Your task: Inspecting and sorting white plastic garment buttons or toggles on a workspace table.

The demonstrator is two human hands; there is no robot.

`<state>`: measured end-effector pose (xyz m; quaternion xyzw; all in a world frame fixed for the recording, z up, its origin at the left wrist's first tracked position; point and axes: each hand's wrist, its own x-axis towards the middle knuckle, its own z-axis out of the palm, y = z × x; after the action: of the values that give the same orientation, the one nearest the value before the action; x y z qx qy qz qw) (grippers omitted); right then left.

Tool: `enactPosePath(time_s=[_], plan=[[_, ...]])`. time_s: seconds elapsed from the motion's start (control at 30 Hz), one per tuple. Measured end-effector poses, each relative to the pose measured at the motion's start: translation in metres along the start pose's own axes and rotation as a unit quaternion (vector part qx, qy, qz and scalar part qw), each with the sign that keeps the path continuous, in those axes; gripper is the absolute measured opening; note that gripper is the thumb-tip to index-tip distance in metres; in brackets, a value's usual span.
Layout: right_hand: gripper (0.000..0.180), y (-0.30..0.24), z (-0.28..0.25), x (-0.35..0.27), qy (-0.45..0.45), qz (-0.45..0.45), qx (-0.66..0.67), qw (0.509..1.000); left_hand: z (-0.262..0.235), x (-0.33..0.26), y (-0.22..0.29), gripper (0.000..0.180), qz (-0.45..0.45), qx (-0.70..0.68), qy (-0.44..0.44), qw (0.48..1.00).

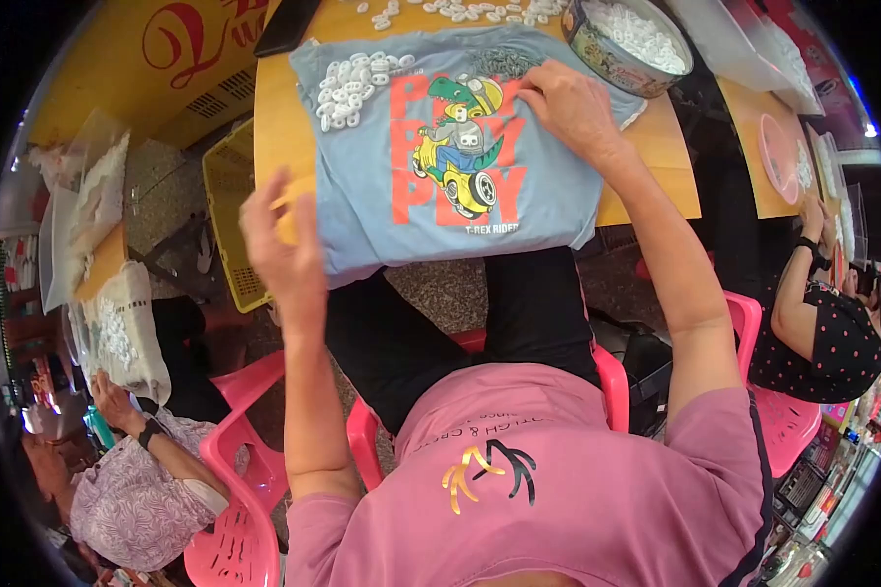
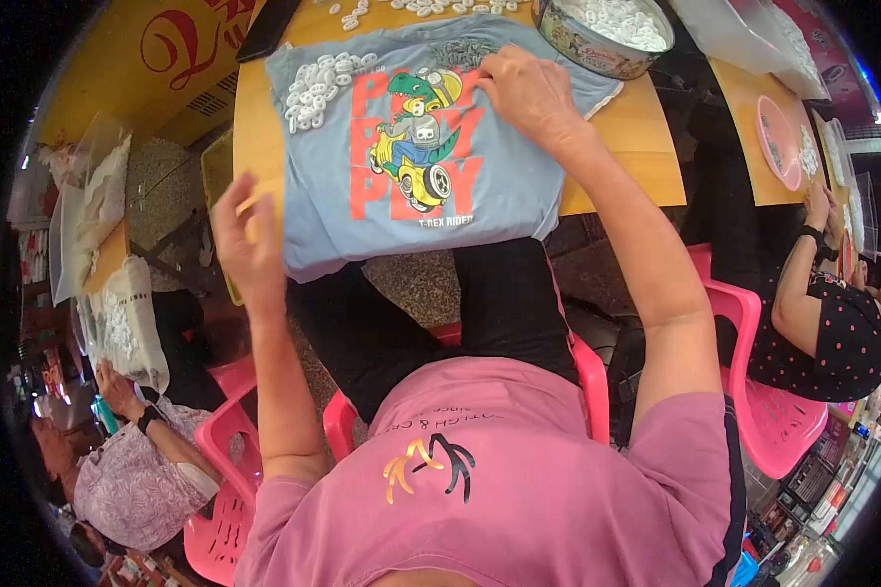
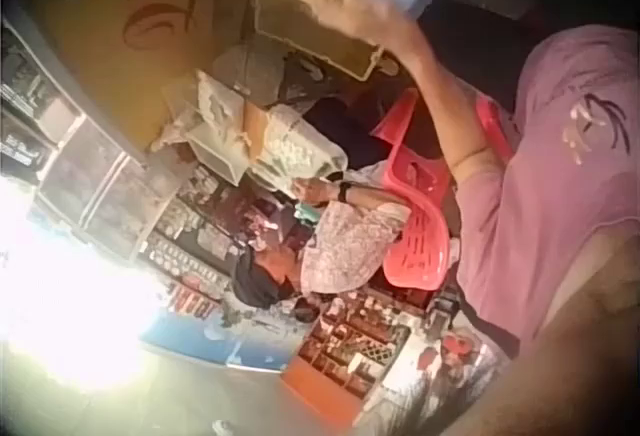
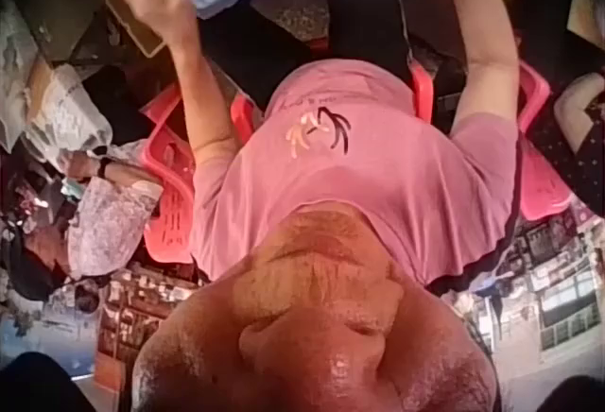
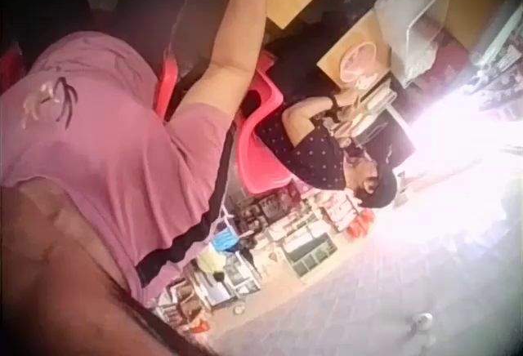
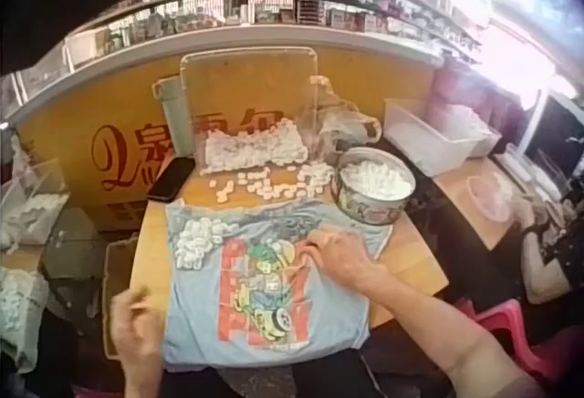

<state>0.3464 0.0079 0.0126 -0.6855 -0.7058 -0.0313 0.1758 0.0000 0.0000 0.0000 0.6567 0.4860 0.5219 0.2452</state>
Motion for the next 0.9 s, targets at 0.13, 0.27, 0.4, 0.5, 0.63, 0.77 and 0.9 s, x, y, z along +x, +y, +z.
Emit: enactPosePath(time_s=[0.13,0.27,0.4,0.5,0.63,0.77,0.9], plan=[[0.018,-0.006,0.002,0.002,0.02,-0.012,0.0,1.0,0.039,0.011,0.028,0.021,0.064,0.01,-0.135,0.989],[0.015,0.001,0.002,0.0,0.05,-0.022,0.101,0.993,0.084,0.035,0.033,0.013,0.11,-0.003,-0.223,0.969],[0.013,-0.008,-0.004,-0.011,0.093,-0.045,0.185,0.977,0.116,0.051,0.029,0.011,0.176,0.118,-0.252,0.944],[0.014,-0.017,-0.007,-0.024,0.127,-0.053,0.215,0.967,0.125,0.052,0.03,0.015,0.184,0.184,-0.259,0.93],[0.012,-0.029,-0.014,-0.039,0.123,-0.023,0.29,0.949,0.129,0.056,0.026,0.016,0.186,0.198,-0.265,0.925],[0.013,-0.042,-0.014,-0.05,0.082,0.069,0.439,0.892,0.127,0.06,0.023,0.015,0.208,0.177,-0.237,0.932],[0.015,-0.054,-0.017,-0.05,0.037,0.123,0.525,0.841,0.115,0.056,0.044,0.017,-0.061,-0.072,-0.3,0.949]])
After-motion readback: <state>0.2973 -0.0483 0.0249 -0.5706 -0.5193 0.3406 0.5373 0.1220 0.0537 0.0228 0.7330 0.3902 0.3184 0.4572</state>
